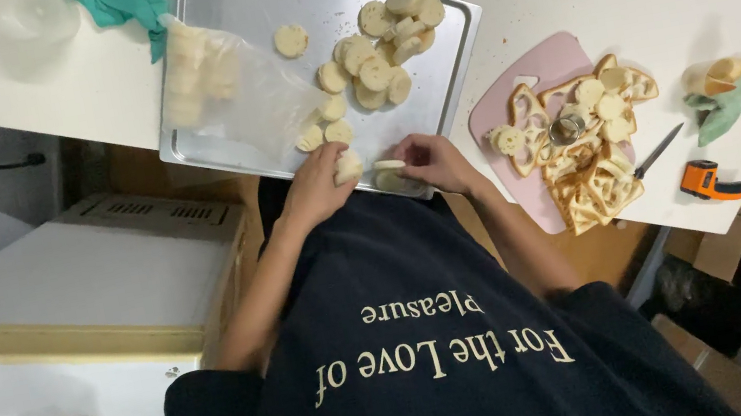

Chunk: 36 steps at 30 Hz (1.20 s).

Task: Packing sliced bread into a plastic bag and sealing it with tape.

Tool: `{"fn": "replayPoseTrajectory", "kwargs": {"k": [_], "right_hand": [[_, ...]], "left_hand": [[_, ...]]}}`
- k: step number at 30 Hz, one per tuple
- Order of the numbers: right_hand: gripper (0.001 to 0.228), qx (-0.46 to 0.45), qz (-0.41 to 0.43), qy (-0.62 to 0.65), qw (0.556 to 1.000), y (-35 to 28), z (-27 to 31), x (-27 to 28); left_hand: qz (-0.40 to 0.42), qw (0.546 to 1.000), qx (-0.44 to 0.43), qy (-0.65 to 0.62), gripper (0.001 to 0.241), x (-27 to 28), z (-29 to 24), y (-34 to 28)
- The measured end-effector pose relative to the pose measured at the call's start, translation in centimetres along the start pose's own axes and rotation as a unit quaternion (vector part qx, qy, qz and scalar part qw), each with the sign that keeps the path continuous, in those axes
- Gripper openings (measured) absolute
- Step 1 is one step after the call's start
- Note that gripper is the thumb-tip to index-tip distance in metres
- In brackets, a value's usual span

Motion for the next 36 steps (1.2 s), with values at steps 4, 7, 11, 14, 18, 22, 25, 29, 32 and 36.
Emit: {"fn": "replayPoseTrajectory", "kwargs": {"k": [4,7,11,14,18,22,25,29,32,36], "right_hand": [[0.037,0.008,-0.020,0.003,1.000,-0.5,3.7,-0.1],[0.046,0.151,-0.070,-0.134,0.977,-0.5,6.1,-0.7],[0.033,0.140,-0.127,-0.193,0.963,-0.4,4.6,-0.7],[0.026,0.153,-0.131,-0.208,0.957,-1.4,4.7,0.5],[0.041,0.220,-0.044,-0.222,0.949,-4.1,8.7,1.1],[0.052,0.247,-0.031,-0.256,0.934,-4.6,7.4,-0.8],[0.052,0.252,-0.098,-0.255,0.928,-3.5,8.4,-1.4],[0.045,0.286,-0.129,-0.288,0.905,-2.9,9.9,-2.2],[0.035,0.309,-0.100,-0.308,0.894,-2.8,9.3,-2.7],[0.026,0.294,-0.058,-0.295,0.907,-2.7,7.0,-2.6]], "left_hand": [[-0.053,0.995,0.062,-0.049,0.054,-1.1,2.1,0.8],[-0.068,0.973,0.169,-0.142,0.051,-3.0,6.3,0.8],[-0.087,0.919,0.208,-0.324,0.052,-4.9,9.5,-0.1],[-0.098,0.903,0.213,-0.360,0.051,-4.7,10.1,-1.0],[-0.094,0.890,0.253,-0.368,0.049,-4.2,11.0,-1.9],[-0.075,0.888,0.267,-0.368,0.048,-4.4,10.8,-2.1],[-0.067,0.882,0.287,-0.368,0.048,-4.9,10.6,-2.1],[-0.050,0.875,0.306,-0.371,0.047,-6.1,11.0,-2.5],[-0.051,0.878,0.289,-0.378,0.048,-5.9,11.0,-2.4],[-0.045,0.863,0.304,-0.401,0.047,-4.8,9.7,-2.1]]}}
Point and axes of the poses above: each hand's wrist, its own y-axis towards the middle knuckle, its own x-axis out of the back of the hand, z = x × y, the point moved 9 cm from there along y, towards the middle knuckle, and after that the axes turned 13 degrees about -z, right-handed, at the moved point
